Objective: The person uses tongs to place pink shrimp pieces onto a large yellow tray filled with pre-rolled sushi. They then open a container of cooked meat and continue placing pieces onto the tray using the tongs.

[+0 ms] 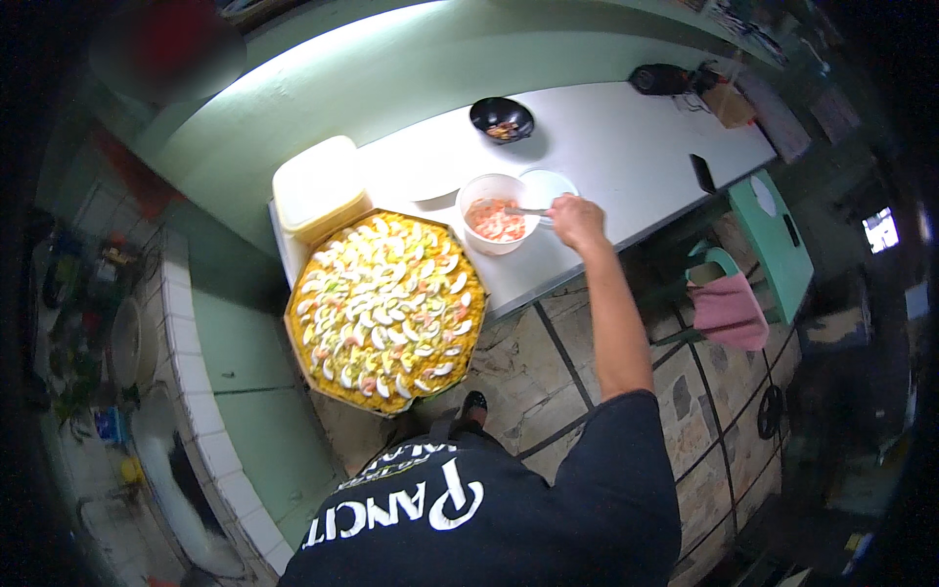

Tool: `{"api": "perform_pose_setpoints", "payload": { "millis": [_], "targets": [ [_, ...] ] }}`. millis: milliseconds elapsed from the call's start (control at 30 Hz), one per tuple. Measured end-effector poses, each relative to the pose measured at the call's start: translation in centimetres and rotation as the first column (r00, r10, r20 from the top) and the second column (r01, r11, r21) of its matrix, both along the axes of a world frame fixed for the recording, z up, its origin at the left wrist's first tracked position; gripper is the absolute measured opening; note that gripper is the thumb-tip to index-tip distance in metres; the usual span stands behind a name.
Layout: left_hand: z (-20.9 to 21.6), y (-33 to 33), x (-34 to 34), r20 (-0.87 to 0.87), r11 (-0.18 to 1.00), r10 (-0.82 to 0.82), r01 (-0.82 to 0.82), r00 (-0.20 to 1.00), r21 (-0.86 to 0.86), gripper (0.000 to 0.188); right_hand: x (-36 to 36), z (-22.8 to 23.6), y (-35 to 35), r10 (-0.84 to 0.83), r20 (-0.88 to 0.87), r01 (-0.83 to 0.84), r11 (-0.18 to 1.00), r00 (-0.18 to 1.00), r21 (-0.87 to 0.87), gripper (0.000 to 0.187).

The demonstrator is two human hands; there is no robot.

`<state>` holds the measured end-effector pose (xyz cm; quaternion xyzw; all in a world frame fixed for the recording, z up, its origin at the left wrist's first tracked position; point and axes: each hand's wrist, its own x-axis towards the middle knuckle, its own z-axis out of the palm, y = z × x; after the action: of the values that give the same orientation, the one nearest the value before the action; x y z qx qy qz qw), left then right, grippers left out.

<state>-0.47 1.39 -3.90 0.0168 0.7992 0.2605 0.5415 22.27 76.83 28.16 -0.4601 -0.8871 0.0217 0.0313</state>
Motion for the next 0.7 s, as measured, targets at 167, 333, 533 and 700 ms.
{"api": "perform_pose_setpoints", "payload": {
  "millis": [167,333,533,700],
  "targets": [
    [2.7,1.6,-0.3,0.01,0.997,-0.074,0.074,0.997,-0.013,0.023,-1.1,0.4,-8.8,0.061,-0.487,-0.181,0.962,0.871,-0.203,0.018],
    [5.1,4.0,0.5,0.043,0.985,0.156,-0.153,0.987,-0.077,0.025,-4.1,-3.5,-18.5,0.342,-0.502,-0.411,0.911,0.794,-0.03,0.017],
    [6.4,4.6,1.0,0.082,0.969,0.221,-0.209,0.972,-0.135,0.025,-4.9,-5.6,-21.1,0.619,-0.316,-0.587,0.784,0.719,0.201,0.026],
    [4.0,2.4,1.5,0.078,0.986,0.165,-0.161,0.983,-0.053,0.023,-5.0,-5.6,-21.0,0.515,-0.431,-0.562,0.827,0.741,0.022,0.024]
  ]
}}
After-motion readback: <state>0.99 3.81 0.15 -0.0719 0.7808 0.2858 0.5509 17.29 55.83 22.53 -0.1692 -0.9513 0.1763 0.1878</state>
